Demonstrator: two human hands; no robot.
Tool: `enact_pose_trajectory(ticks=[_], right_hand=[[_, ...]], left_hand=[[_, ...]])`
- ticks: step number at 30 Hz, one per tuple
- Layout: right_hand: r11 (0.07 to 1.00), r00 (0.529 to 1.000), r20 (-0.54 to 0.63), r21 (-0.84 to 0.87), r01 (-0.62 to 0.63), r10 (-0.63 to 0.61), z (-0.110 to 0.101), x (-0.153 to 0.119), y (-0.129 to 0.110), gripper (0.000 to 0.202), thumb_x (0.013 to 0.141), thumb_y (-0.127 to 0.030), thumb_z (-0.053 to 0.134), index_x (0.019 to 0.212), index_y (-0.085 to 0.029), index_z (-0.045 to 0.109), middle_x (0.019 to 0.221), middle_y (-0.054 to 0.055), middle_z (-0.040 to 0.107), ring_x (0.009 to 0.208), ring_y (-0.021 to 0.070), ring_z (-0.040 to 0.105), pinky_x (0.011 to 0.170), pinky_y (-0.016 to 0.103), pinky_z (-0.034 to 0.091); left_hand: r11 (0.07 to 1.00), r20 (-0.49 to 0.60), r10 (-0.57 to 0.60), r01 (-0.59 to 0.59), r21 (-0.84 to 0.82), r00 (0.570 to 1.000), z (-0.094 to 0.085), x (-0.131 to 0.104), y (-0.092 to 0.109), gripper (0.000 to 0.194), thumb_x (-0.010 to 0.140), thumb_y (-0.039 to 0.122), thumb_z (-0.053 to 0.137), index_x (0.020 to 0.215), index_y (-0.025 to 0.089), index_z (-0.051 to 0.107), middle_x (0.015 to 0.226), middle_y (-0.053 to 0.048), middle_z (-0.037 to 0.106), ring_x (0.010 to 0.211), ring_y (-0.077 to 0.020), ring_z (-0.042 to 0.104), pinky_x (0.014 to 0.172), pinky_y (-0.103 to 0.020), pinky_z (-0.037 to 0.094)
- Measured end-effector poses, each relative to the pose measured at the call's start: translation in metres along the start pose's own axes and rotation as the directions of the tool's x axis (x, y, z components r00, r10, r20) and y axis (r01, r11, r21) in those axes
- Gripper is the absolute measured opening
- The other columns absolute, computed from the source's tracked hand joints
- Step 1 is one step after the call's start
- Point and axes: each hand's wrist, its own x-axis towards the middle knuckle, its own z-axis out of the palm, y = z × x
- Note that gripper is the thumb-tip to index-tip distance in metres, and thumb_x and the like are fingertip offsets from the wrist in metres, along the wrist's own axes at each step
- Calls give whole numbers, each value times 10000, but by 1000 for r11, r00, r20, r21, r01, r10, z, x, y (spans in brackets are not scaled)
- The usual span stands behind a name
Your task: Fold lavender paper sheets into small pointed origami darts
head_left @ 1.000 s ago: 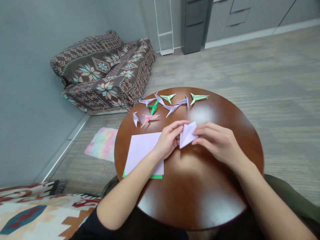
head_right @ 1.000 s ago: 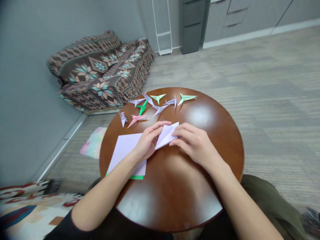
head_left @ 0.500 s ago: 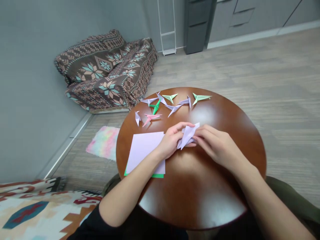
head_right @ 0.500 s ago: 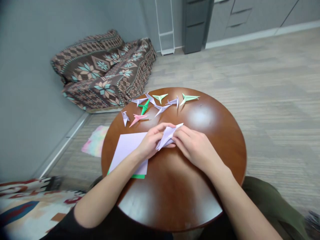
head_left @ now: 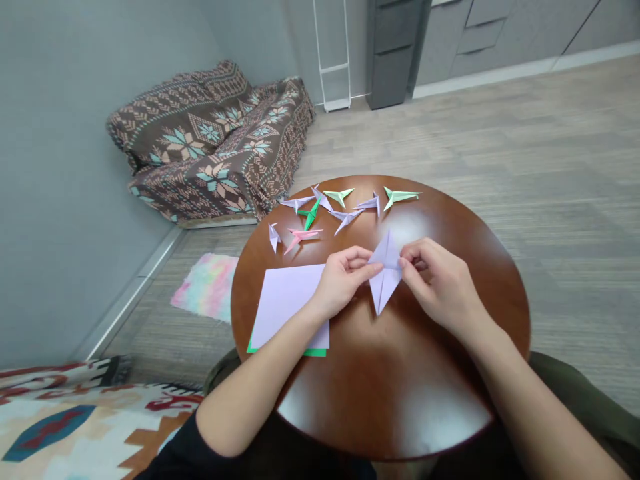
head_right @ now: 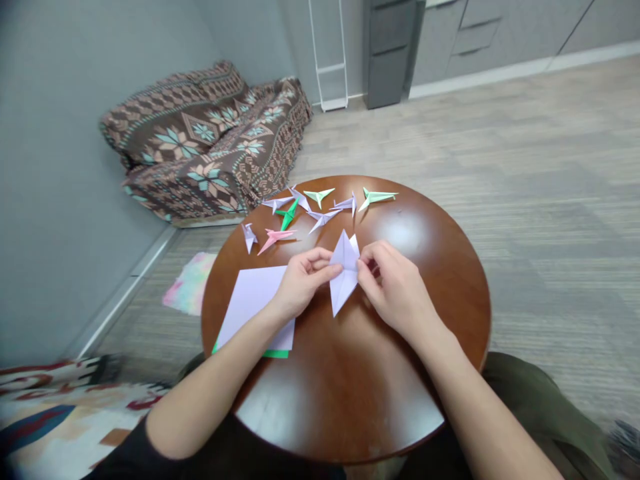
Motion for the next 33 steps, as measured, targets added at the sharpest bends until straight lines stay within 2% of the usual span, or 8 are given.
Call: enact_pose_trajectory(ticks=[1,4,8,11,16,21,26,33], right_hand=[[998,999,-2,20,-52,52,1,0,0,52,964,-233,622,962,-222,571,908,57,664,713,183,642,647,321,525],[977,981,4,88,-193,194,3,1,2,330,867,-352,775,1112,-202,613,950,68,694,749,214,684,676,354,559],[957,974,82,183,-224,213,4,1,3,171,915,-368,722,897,-205,674,856,54,694,752,215,670,704,358,539],[942,966,138,230,-246,219,3,0,3,209,954,-363,672,817,-205,661,804,47,674,722,204,638,674,343,502],[925,948,201,243,-291,245,3,-1,2,218,968,-369,645,839,-194,658,821,50,674,740,209,631,681,339,478],[949,941,273,185,-254,198,3,0,1,193,982,-312,599,829,-197,624,776,27,633,702,191,583,627,313,431],[990,964,236,35,-135,123,6,-2,-1,239,977,-250,575,753,-214,502,702,-6,526,611,159,486,575,305,344],[974,970,162,111,-200,180,5,-1,4,212,989,-341,614,836,-194,626,796,39,647,702,191,593,664,317,427]], left_hand=[[1000,-5,16,-16,0,1000,0,0,0,382,707,380,900,896,138,672,829,-39,772,714,-152,708,770,-280,533],[997,-23,73,-73,-6,997,0,0,1,424,705,368,905,946,171,617,805,-17,772,717,-158,725,751,-265,533],[995,-13,87,-87,39,996,-1,-1,3,506,723,362,897,1097,192,600,786,-15,774,753,-189,743,756,-275,541],[997,-40,68,-66,47,997,-1,-1,3,567,693,358,915,1142,184,616,810,-26,781,751,-189,734,763,-283,541],[993,21,53,-54,101,998,-2,1,0,366,712,424,885,865,129,729,804,-41,759,751,-168,683,762,-276,513],[980,38,87,-92,175,995,-4,2,-3,369,718,469,865,755,126,733,753,-37,712,736,-169,638,767,-294,490],[909,26,177,-174,378,984,-2,-1,-1,346,793,442,812,707,136,678,751,-18,639,735,-149,582,739,-276,448],[947,-93,162,-128,294,982,0,-1,1,340,782,437,816,721,138,667,670,7,636,635,-117,545,652,-249,414]])
